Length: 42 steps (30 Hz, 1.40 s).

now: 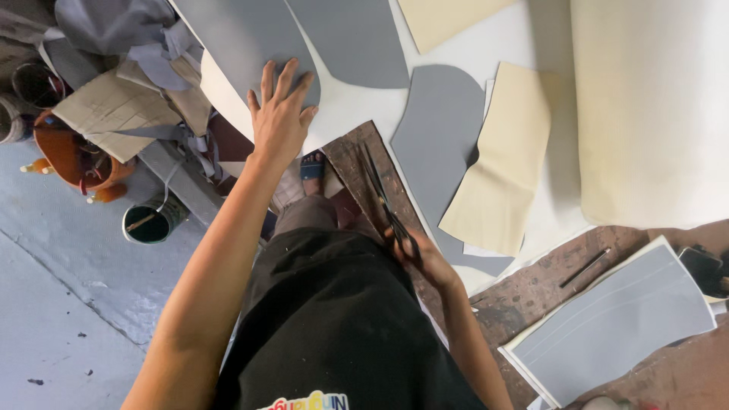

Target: The person folds and stacks pieces of beige leather on a workbench, smoothing a large white sheet over the table, then uses scissors to cut along the edge of a gray leather piece. They continue folding and arranging the cut leather pieces on the bench.

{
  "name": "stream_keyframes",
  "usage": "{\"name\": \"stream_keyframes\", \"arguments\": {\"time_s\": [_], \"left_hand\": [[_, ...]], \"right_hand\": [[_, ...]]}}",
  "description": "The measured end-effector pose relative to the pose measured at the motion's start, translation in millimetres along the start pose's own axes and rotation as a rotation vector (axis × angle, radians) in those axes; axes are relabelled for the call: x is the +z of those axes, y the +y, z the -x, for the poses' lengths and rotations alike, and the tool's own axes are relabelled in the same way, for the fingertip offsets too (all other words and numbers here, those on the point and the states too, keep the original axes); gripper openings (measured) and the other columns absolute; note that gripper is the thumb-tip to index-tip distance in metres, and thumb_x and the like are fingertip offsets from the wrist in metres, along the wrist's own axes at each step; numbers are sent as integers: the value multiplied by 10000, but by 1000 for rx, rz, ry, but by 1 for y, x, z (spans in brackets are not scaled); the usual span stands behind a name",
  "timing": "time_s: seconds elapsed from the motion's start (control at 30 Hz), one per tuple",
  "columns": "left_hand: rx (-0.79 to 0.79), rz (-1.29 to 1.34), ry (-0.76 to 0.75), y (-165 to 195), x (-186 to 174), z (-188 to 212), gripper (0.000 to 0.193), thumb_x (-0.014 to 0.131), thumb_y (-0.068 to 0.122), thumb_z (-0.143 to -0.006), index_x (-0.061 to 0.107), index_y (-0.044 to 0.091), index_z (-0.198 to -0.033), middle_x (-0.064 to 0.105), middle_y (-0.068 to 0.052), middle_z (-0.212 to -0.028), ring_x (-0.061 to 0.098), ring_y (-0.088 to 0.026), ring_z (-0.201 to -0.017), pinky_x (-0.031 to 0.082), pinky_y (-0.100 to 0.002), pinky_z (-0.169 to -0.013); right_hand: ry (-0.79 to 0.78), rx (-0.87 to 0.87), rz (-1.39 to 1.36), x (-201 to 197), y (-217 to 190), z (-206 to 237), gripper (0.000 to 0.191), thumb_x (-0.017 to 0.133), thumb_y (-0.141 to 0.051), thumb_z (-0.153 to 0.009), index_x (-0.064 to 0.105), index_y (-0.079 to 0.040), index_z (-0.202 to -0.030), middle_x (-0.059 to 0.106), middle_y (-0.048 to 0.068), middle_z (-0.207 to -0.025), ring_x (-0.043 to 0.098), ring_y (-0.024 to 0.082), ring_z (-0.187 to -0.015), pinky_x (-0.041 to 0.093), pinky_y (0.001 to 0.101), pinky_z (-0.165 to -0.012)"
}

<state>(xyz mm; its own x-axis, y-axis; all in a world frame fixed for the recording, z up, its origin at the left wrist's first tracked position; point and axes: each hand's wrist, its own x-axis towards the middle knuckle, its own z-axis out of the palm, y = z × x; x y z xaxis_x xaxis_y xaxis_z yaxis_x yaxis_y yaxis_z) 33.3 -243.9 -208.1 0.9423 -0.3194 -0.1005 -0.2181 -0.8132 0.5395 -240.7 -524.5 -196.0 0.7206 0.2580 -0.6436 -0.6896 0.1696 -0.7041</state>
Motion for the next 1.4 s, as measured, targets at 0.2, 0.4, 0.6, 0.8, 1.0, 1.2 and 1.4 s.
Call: {"name": "stream_keyframes", "arguments": {"time_s": [0.2,0.4,0.6,0.8,1.0,1.2,1.4], "left_hand": [[-2,13,-20,-2,-6,-3,618,787,234,-901,577,160,-1477,335,-49,-1631,197,-358,-1530,260,-746,-1122],[17,-8,3,0,-14,-9,635,807,222,-856,598,149,-1452,373,-51,-1617,234,-364,-1515,337,-643,-1133],[-11,32,-3,-4,-8,-3,623,816,213,-828,619,146,-1415,390,-51,-1605,256,-360,-1505,365,-588,-1099],[-2,-24,25,-13,-11,-22,572,816,212,-876,635,159,-1416,424,-51,-1605,308,-342,-1500,374,-598,-1139],[-5,-102,-29,-51,-58,-94,895,908,304,-744,497,122,-1519,281,-106,-1643,168,-426,-1508,172,-774,-1122],[12,-110,-114,-74,-62,-107,1135,942,402,-666,372,96,-1598,213,-100,-1681,91,-403,-1548,150,-779,-1152],[-12,-71,-133,-74,-65,-106,1131,935,393,-667,363,118,-1603,195,-69,-1688,75,-386,-1557,196,-743,-1163]], "right_hand": [[-37,-23,52,9,-59,-66,436,568,-400,-1027,614,-33,-1258,545,-34,-736,527,74,-640,405,228,-587],[19,70,121,11,-74,-74,399,610,-328,-1013,636,-12,-1256,562,-4,-686,502,92,-572,409,247,-529],[-30,-54,99,18,-89,-97,308,567,-250,-1052,643,-31,-1254,572,-37,-716,544,68,-571,390,218,-511],[30,4,70,27,-107,-108,282,611,-208,-1019,645,-17,-1225,565,-35,-739,537,66,-592,415,237,-514],[29,-4,118,33,-117,-123,269,597,-185,-1039,644,-15,-1243,560,-28,-735,531,58,-629,436,218,-553],[115,112,159,43,-136,-149,289,622,-171,-1007,649,-5,-1242,555,-20,-730,528,82,-610,414,229,-531],[8,-42,119,51,-149,-171,194,533,-154,-1098,574,35,-1119,603,6,-809,567,92,-678,477,241,-612]]}}
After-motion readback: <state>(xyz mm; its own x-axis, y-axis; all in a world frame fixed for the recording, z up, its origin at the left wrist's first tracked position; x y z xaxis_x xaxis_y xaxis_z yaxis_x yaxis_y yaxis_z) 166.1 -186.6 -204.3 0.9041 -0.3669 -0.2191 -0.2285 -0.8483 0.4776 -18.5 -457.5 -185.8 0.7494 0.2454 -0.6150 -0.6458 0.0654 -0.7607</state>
